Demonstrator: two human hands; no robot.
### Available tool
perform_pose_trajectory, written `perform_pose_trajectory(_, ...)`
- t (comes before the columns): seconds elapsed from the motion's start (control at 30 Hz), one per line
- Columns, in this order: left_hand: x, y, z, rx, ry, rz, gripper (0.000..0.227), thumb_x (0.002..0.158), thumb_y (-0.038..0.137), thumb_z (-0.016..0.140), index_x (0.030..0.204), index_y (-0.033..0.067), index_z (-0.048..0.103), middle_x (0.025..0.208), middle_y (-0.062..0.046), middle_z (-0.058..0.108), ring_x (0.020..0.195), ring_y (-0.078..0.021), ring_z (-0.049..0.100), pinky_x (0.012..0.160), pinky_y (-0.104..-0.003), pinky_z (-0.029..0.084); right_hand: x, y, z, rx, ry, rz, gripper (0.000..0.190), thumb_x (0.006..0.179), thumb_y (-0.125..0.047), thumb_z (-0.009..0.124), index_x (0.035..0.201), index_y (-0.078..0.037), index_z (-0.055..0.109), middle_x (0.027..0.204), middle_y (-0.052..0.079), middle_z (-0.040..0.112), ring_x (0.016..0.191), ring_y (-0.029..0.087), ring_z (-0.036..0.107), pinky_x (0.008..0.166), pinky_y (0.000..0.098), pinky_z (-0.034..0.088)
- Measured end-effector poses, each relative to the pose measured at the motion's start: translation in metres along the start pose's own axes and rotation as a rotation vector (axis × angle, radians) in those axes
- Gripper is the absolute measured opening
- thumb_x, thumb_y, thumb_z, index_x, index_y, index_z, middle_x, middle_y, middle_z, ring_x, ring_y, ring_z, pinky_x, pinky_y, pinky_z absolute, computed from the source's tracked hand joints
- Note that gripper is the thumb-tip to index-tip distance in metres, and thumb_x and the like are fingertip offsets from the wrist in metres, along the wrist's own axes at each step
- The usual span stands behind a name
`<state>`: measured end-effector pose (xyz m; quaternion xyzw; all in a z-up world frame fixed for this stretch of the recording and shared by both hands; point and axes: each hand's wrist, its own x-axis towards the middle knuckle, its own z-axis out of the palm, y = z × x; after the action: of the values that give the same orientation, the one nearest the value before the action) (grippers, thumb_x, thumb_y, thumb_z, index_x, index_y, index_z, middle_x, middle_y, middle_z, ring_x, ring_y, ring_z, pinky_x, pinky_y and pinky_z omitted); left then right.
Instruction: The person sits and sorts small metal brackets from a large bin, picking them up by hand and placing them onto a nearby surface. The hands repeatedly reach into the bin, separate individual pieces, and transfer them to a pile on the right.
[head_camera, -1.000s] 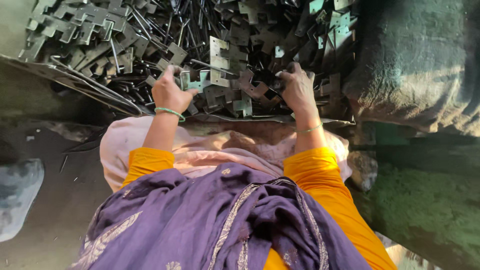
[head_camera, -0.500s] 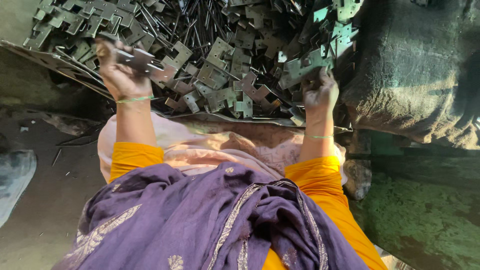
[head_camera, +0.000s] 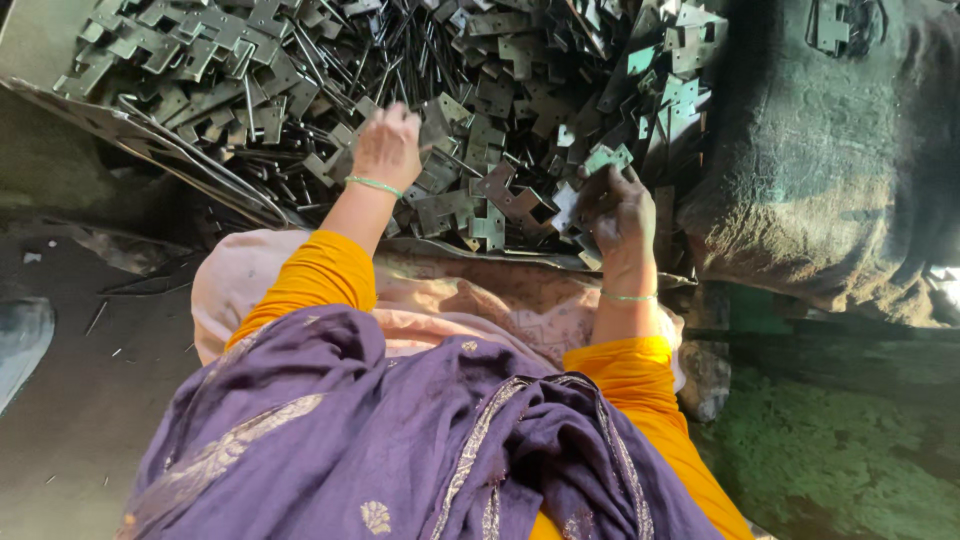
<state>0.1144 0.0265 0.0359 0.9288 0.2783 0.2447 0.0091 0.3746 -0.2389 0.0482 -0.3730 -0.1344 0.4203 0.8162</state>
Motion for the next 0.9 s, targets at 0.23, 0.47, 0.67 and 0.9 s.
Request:
perform_pose_trajectory(0.23,-0.015,-0.039,0.01,-0.104,0.082,0.087,0.037,0.073,0.003,0.066,0.11,0.0043,0.065,0.104,-0.013,0.067,0.099,-0.0321,0.065,0.084,-0.041,0.058,0.002,-0.014,-0.023,0.101,0.19,0.02,0.026,0.098,0.009,0.056,0.124,0.007,0.061,0.105,0.017,0.072,0.092,0.024,0.071,0.081,0.0333,0.059)
perform_pose_trajectory(0.47,-0.024,-0.031,-0.014,-2.108,0.624,-0.862,0.02,0.111,0.021,0.058,0.113,0.0023,0.064,0.108,-0.012,0.07,0.098,-0.0231,0.068,0.089,-0.038,0.06,-0.002,-0.007,0.028,0.1,0.056,0.075,0.03,0.094,0.003,0.062,0.124,0.0,0.059,0.107,0.013,0.071,0.097,0.025,0.071,0.082,0.0352,0.062)
perform_pose_trajectory(0.67,-0.033,0.083,-0.037,-2.485,-0.114,-1.284,0.034,0.097,0.037,0.048,0.115,0.0118,0.061,0.112,-0.014,0.073,0.1,-0.0296,0.074,0.094,-0.05,0.062,-0.041,0.022,0.103,-0.929,-0.022,-0.276,0.047,0.092,0.006,0.068,0.136,-0.01,0.059,0.105,0.011,0.075,0.09,0.017,0.069,0.078,0.0301,0.059)
perform_pose_trajectory(0.9,-0.021,0.138,-0.013,-2.188,-0.387,-1.052,0.063,0.096,0.072,0.051,0.12,0.0139,0.053,0.104,-0.008,0.065,0.088,-0.0264,0.067,0.073,-0.044,0.059,-0.073,0.039,0.115,-1.457,-0.494,-0.548,0.05,0.078,0.009,0.064,0.128,0.003,0.065,0.112,0.02,0.069,0.097,0.027,0.073,0.081,0.0319,0.056)
